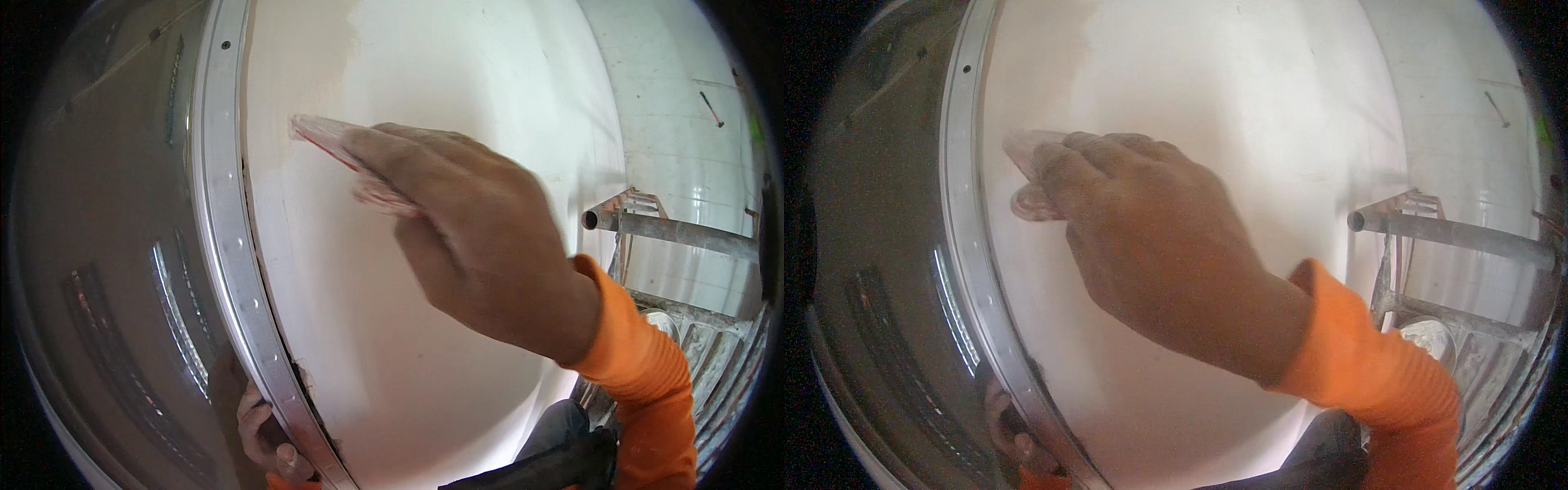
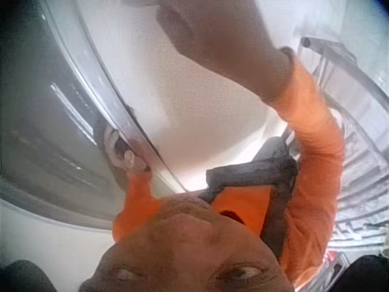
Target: The person applies joint compound to a drywall surface using a spreader, repeatedly scooping compound from a container and smoothing it onto the wall.
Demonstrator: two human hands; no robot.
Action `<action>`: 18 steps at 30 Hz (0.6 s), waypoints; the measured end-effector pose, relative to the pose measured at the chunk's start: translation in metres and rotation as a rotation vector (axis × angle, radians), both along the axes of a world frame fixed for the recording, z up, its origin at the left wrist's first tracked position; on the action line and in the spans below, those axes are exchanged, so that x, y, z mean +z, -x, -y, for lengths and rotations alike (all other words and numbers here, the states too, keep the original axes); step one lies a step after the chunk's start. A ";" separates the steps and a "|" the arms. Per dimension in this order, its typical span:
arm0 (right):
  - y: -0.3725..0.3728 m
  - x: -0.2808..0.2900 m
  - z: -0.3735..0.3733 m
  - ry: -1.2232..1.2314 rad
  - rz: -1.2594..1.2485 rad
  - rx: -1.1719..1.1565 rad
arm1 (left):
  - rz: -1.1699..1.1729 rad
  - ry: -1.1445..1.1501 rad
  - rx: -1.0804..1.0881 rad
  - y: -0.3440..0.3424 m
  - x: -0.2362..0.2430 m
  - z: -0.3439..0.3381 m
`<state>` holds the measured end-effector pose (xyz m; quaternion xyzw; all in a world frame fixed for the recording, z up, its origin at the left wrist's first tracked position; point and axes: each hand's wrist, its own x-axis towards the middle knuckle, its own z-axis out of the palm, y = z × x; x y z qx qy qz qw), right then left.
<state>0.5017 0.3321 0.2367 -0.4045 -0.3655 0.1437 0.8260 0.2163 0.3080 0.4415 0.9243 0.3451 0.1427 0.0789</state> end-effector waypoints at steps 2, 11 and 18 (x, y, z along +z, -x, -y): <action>0.014 0.006 -0.010 0.024 0.036 -0.183 | 0.095 0.054 -0.077 -0.004 -0.009 -0.011; 0.019 0.043 0.016 0.143 -0.053 -0.087 | -0.017 -0.186 0.047 -0.001 0.000 -0.006; -0.001 0.050 -0.002 0.243 0.076 0.105 | -0.008 -0.179 -0.054 -0.004 -0.009 -0.021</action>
